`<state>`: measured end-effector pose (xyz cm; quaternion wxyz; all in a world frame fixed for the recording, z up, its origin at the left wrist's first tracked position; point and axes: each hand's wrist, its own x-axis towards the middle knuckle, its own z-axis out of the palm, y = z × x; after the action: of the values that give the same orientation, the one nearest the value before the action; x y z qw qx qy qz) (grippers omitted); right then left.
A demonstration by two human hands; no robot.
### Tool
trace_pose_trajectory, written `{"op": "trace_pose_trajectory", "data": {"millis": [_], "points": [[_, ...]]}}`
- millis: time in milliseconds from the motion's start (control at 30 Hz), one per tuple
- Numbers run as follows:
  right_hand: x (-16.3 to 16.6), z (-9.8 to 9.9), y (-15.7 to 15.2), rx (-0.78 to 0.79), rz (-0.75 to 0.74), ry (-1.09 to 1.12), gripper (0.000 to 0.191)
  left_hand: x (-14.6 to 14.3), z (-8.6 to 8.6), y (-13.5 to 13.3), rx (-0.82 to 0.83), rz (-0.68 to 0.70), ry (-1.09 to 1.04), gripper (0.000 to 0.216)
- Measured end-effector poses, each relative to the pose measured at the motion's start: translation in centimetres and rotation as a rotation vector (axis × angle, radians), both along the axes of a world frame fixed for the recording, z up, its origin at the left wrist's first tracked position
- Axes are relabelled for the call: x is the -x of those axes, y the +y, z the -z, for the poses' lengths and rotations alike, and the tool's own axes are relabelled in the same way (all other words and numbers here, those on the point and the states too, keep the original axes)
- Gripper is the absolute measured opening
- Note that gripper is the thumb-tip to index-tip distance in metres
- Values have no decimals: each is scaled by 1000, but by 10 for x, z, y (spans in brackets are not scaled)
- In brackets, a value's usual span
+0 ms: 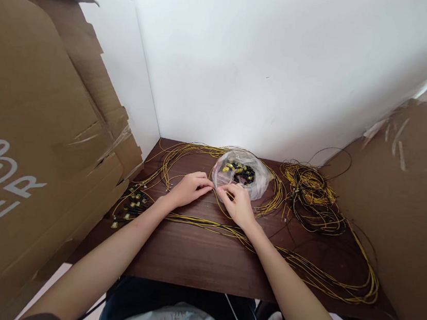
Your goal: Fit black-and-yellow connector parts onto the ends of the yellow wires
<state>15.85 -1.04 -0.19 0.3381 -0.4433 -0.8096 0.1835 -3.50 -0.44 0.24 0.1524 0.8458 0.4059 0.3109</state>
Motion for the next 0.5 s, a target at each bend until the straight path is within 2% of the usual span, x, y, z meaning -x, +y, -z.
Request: {"op": "trace_pose_trajectory", "data": {"millis": [133,233,333,500], "points": [[2,1,-3,-52,15,-148,25,0,1,1,13,1,-27,22],[3,2,-4,-57,6,-168,17,1,1,2,49,-5,-52,22],[3,1,-4,-27,-10,-73,18,1,0,3,88,-22,-75,22],[2,-6,-1,108,-104,269,24,1,0,5,109,-32,-81,21]]}}
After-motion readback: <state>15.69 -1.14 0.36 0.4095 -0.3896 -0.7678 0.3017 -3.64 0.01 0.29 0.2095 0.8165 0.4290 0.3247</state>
